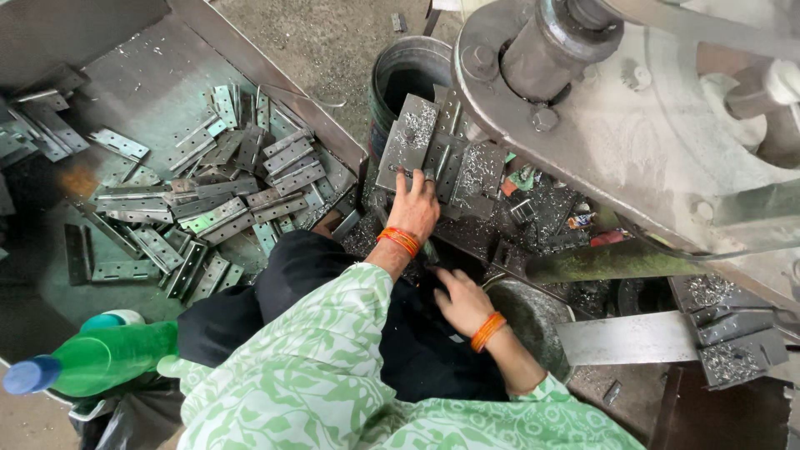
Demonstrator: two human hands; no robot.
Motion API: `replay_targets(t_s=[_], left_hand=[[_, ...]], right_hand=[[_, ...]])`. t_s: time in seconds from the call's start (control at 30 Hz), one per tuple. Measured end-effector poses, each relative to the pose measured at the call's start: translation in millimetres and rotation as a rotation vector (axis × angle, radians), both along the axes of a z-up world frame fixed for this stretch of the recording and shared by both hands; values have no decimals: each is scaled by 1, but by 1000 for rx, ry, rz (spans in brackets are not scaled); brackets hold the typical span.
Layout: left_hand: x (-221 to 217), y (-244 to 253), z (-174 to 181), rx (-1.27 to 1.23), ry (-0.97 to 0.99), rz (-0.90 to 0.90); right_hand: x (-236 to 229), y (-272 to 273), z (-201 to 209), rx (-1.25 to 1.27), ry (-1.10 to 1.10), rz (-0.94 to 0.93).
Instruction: The person operates a hydraulic press machine to process metal brackets. They pick up brackets from a metal bin, place them into the press, and activate the machine to stamp or cut the metal. The processed brackets are then removed and placed into a collection area.
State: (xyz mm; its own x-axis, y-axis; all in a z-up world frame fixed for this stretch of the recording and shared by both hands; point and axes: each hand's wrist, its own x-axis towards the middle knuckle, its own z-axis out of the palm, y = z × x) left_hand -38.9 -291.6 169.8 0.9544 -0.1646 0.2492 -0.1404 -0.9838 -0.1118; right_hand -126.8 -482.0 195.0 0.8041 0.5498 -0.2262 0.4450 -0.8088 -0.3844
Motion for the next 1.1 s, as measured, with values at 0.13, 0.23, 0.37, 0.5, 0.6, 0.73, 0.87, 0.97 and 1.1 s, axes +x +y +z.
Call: replay_targets(t_s=[0.13, 0.23, 0.37, 0.5, 0.6, 0.73, 0.87, 0.97, 1.1], left_hand=[[-2, -2, -5, -25, 39, 7], [0, 1, -11, -59, -42, 18], [0, 6, -18, -135, -127, 27], [-7, 11, -14, -206, -98, 25], [3, 19, -5, -229, -63, 34], [16, 14, -7, -302, -107, 47], [25, 14, -4, -296, -85, 53], [24, 13, -1, -298, -72, 61], [17, 13, -6, -314, -119, 58]], right_hand=[[8, 1, 7, -80, 48, -36], [-20, -1, -25, -108, 38, -97], [-40, -6, -78, 164, -30, -95], [-40, -10, -72, 85, 40, -134], [-17, -11, -35, 161, 24, -62], [5, -15, -17, 94, -9, 0], [-21, -13, -61, -91, 44, -130], [-31, -16, -100, 254, -129, -64], [-33, -16, -90, 112, -4, -134]])
